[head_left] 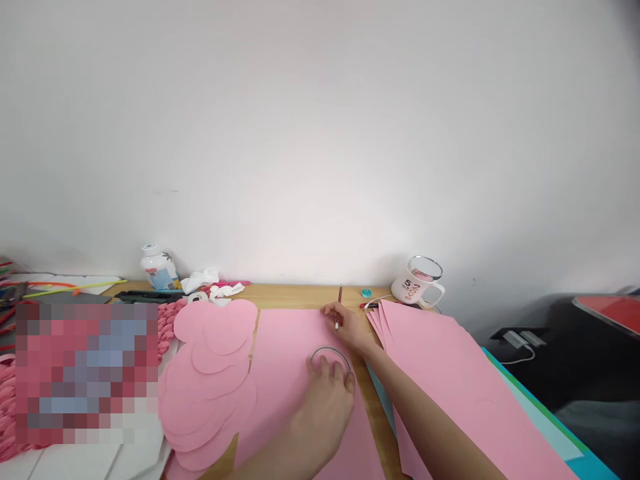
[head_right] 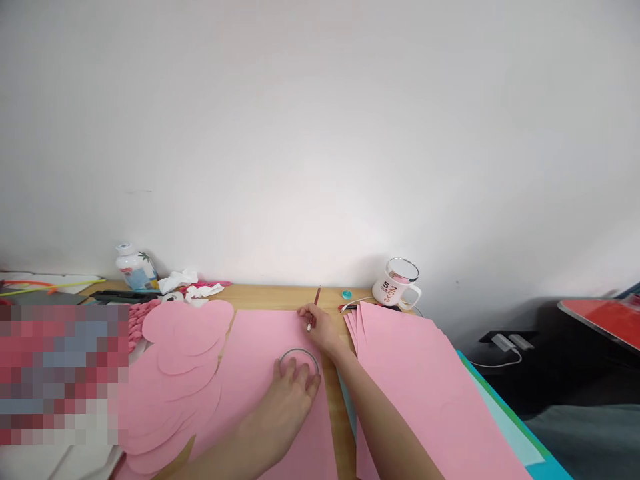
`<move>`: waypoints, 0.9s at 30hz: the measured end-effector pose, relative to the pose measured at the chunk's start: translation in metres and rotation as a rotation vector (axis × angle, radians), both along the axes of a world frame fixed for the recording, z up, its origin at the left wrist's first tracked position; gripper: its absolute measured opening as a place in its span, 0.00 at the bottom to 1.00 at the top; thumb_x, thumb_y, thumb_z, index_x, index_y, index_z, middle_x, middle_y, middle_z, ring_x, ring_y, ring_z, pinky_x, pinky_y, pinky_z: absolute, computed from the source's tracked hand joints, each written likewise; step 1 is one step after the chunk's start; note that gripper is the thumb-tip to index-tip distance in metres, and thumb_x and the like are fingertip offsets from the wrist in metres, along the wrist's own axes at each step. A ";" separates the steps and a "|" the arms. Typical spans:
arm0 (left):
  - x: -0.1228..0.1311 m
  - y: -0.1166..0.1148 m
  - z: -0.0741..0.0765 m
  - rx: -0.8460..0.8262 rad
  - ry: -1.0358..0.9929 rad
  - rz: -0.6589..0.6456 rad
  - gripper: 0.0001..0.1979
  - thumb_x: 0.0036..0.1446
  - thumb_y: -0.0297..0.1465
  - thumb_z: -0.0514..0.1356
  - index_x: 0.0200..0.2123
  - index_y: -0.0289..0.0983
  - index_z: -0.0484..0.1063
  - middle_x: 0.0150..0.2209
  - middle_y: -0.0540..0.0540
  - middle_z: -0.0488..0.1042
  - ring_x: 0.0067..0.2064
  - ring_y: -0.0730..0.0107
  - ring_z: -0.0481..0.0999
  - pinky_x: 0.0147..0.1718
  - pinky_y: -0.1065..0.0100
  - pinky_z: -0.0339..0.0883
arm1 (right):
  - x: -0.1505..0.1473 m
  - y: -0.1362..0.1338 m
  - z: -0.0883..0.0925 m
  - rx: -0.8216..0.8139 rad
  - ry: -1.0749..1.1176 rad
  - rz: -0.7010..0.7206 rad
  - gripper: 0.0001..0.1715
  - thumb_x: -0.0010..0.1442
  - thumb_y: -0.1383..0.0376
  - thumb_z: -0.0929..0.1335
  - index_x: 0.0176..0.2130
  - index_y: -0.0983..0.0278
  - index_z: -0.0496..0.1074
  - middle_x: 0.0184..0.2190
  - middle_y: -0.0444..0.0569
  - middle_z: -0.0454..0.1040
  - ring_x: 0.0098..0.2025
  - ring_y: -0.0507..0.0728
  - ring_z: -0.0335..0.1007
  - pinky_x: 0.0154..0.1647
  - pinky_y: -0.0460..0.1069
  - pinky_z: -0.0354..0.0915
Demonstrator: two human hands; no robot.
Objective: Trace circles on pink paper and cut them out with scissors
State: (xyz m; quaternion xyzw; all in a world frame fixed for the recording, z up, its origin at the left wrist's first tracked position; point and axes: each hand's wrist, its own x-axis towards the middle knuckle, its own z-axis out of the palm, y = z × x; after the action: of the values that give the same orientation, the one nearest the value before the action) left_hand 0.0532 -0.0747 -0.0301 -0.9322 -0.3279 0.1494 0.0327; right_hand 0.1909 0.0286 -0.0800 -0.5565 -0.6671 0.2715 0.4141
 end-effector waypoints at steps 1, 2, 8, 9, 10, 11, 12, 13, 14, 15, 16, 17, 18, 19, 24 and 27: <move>0.000 0.002 0.003 -0.013 0.006 0.020 0.41 0.39 0.28 0.65 0.58 0.26 0.55 0.52 0.28 0.64 0.52 0.40 0.60 0.47 0.44 0.54 | -0.001 0.002 0.000 0.007 -0.022 -0.001 0.13 0.44 0.75 0.61 0.32 0.61 0.65 0.36 0.46 0.74 0.36 0.54 0.70 0.38 0.48 0.65; -0.001 0.004 0.006 -0.029 0.009 0.036 0.41 0.38 0.27 0.65 0.58 0.27 0.55 0.52 0.29 0.64 0.52 0.40 0.61 0.47 0.44 0.54 | -0.001 0.004 0.000 0.015 -0.038 0.002 0.15 0.44 0.76 0.60 0.32 0.61 0.65 0.36 0.46 0.74 0.36 0.54 0.69 0.37 0.48 0.64; -0.006 0.006 0.016 -0.068 0.020 0.055 0.45 0.34 0.24 0.66 0.59 0.28 0.53 0.55 0.29 0.61 0.54 0.40 0.59 0.49 0.44 0.53 | -0.002 0.010 0.000 0.030 -0.109 -0.005 0.15 0.44 0.76 0.60 0.32 0.60 0.63 0.35 0.45 0.74 0.30 0.53 0.66 0.33 0.46 0.63; -0.007 0.006 0.016 -0.071 0.023 0.057 0.46 0.33 0.24 0.66 0.59 0.28 0.53 0.55 0.30 0.61 0.54 0.40 0.59 0.49 0.44 0.53 | -0.002 0.010 -0.001 0.033 -0.115 -0.006 0.15 0.44 0.76 0.60 0.32 0.60 0.63 0.35 0.45 0.74 0.30 0.53 0.66 0.32 0.46 0.63; -0.008 0.006 0.016 -0.068 0.027 0.062 0.46 0.33 0.23 0.66 0.58 0.29 0.54 0.54 0.30 0.62 0.53 0.40 0.59 0.48 0.45 0.54 | -0.002 0.010 -0.001 0.038 -0.118 -0.006 0.15 0.44 0.76 0.60 0.32 0.60 0.63 0.35 0.45 0.74 0.30 0.53 0.66 0.32 0.46 0.63; -0.009 0.006 0.015 -0.058 0.029 0.066 0.45 0.33 0.23 0.66 0.58 0.29 0.55 0.54 0.30 0.62 0.53 0.40 0.59 0.48 0.45 0.55 | -0.002 0.010 -0.002 0.044 -0.120 -0.006 0.15 0.44 0.76 0.60 0.32 0.61 0.63 0.35 0.45 0.73 0.30 0.53 0.66 0.32 0.46 0.63; -0.010 0.006 0.014 -0.042 0.029 0.068 0.43 0.33 0.23 0.65 0.57 0.29 0.56 0.54 0.30 0.62 0.53 0.40 0.60 0.47 0.46 0.56 | -0.002 0.009 -0.003 0.051 -0.121 -0.003 0.15 0.44 0.76 0.60 0.32 0.61 0.63 0.35 0.45 0.73 0.30 0.53 0.67 0.33 0.46 0.63; -0.011 0.007 0.013 -0.023 0.024 0.066 0.42 0.34 0.23 0.65 0.56 0.29 0.58 0.53 0.29 0.63 0.52 0.40 0.60 0.46 0.47 0.56 | -0.002 0.009 -0.004 0.057 -0.122 0.001 0.16 0.44 0.76 0.59 0.32 0.61 0.63 0.35 0.45 0.73 0.31 0.53 0.67 0.33 0.46 0.63; -0.011 0.007 0.012 -0.004 0.016 0.064 0.41 0.34 0.24 0.65 0.56 0.29 0.59 0.53 0.29 0.63 0.52 0.40 0.60 0.45 0.48 0.57 | -0.002 0.009 -0.005 0.063 -0.122 0.005 0.16 0.43 0.76 0.59 0.33 0.61 0.64 0.35 0.46 0.73 0.32 0.53 0.67 0.33 0.46 0.63; -0.010 0.008 0.010 0.014 0.004 0.060 0.40 0.33 0.24 0.65 0.55 0.30 0.60 0.52 0.29 0.64 0.51 0.40 0.61 0.44 0.48 0.57 | -0.002 0.009 -0.005 0.069 -0.122 0.010 0.17 0.43 0.77 0.59 0.33 0.61 0.64 0.36 0.46 0.73 0.34 0.54 0.68 0.34 0.46 0.63; -0.010 0.008 0.009 0.028 -0.005 0.058 0.40 0.33 0.24 0.65 0.55 0.30 0.61 0.52 0.29 0.64 0.51 0.40 0.60 0.43 0.49 0.57 | -0.002 0.009 -0.006 0.072 -0.123 0.014 0.17 0.43 0.77 0.59 0.33 0.61 0.64 0.36 0.46 0.73 0.35 0.54 0.68 0.35 0.46 0.63; -0.009 0.008 0.008 0.039 -0.011 0.058 0.41 0.32 0.24 0.66 0.55 0.30 0.61 0.52 0.29 0.63 0.51 0.40 0.60 0.43 0.49 0.57 | -0.002 0.009 -0.006 0.073 -0.124 0.019 0.18 0.42 0.77 0.59 0.34 0.61 0.65 0.35 0.46 0.73 0.36 0.55 0.68 0.35 0.46 0.64; -0.009 0.008 0.007 0.049 -0.010 0.060 0.41 0.32 0.25 0.66 0.55 0.31 0.61 0.53 0.29 0.63 0.51 0.39 0.60 0.43 0.49 0.57 | -0.002 0.009 -0.006 0.072 -0.125 0.023 0.19 0.42 0.77 0.59 0.34 0.61 0.65 0.35 0.46 0.73 0.36 0.55 0.68 0.36 0.47 0.64; -0.009 0.008 0.006 0.056 -0.003 0.060 0.41 0.32 0.25 0.66 0.55 0.31 0.60 0.53 0.29 0.63 0.51 0.39 0.60 0.43 0.49 0.57 | -0.002 0.008 -0.006 0.072 -0.126 0.027 0.19 0.42 0.77 0.59 0.34 0.61 0.65 0.34 0.46 0.73 0.37 0.55 0.68 0.36 0.47 0.64; -0.010 0.010 0.008 0.049 0.026 0.053 0.40 0.34 0.27 0.65 0.55 0.30 0.60 0.52 0.30 0.63 0.51 0.42 0.60 0.44 0.50 0.55 | -0.001 0.010 -0.005 0.060 -0.126 0.040 0.19 0.42 0.78 0.59 0.33 0.60 0.65 0.35 0.46 0.73 0.35 0.54 0.68 0.35 0.46 0.63; -0.011 0.012 0.008 0.044 -0.016 0.071 0.38 0.33 0.25 0.65 0.53 0.30 0.62 0.53 0.29 0.63 0.51 0.40 0.60 0.43 0.50 0.56 | 0.000 0.012 -0.004 0.045 -0.115 0.052 0.17 0.43 0.78 0.60 0.32 0.60 0.65 0.35 0.45 0.74 0.32 0.54 0.68 0.33 0.46 0.63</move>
State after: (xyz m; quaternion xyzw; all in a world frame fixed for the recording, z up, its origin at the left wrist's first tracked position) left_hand 0.0421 -0.0626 -0.0220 -0.9203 -0.3642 0.1355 0.0452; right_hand 0.1908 0.0406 -0.0839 -0.5441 -0.7101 0.2345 0.3804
